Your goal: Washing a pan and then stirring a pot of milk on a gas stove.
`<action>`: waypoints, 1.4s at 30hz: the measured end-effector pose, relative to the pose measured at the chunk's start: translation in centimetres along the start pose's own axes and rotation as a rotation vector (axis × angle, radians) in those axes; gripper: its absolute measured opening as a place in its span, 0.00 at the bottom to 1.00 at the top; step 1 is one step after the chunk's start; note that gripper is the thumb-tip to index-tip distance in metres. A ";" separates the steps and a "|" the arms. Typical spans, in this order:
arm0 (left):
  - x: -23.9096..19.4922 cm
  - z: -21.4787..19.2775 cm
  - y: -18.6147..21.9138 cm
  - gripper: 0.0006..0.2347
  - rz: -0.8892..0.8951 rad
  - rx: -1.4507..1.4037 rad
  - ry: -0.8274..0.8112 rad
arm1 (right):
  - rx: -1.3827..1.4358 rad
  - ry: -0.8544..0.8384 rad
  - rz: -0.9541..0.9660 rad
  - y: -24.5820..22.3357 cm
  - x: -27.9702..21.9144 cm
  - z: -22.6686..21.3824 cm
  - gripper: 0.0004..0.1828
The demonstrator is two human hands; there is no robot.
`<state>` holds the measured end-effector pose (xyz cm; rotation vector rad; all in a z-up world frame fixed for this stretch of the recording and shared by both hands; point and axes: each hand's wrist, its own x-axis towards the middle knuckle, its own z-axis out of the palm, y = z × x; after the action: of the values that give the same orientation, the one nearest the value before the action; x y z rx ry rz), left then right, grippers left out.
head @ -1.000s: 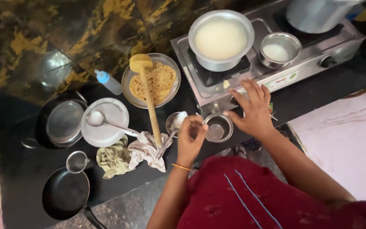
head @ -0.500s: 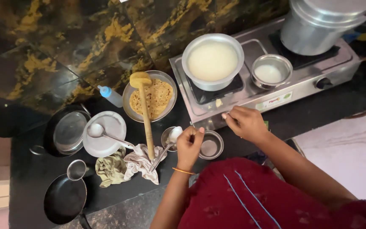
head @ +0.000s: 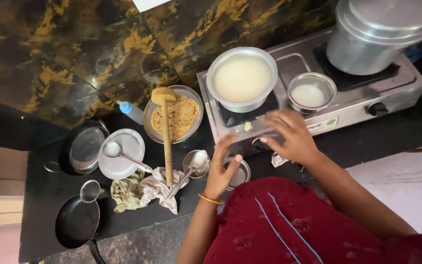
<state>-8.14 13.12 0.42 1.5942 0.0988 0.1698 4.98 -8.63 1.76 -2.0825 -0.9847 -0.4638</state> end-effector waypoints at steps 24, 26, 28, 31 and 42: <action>-2.3 -0.5 -3.2 0.19 0.078 0.136 0.338 | 0.171 0.021 -0.013 0.5 -0.2 1.3 0.16; -2.4 -0.6 -3.5 0.20 0.007 0.111 0.339 | 0.139 0.018 -0.054 0.0 0.1 1.0 0.14; -2.3 -0.2 -1.2 0.13 -0.015 0.151 0.291 | 0.134 0.001 -0.046 0.5 -0.4 1.3 0.10; -1.5 0.2 1.7 0.12 0.155 0.360 0.186 | 0.108 -0.004 -0.094 -0.7 0.5 0.3 0.18; -0.8 1.5 2.1 0.21 0.240 0.409 0.022 | 0.084 -0.128 0.023 -1.3 -1.0 0.0 0.37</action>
<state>-8.75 11.47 2.49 2.0118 -0.0456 0.3723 3.31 -8.64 1.79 -2.0656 -1.0345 -0.2753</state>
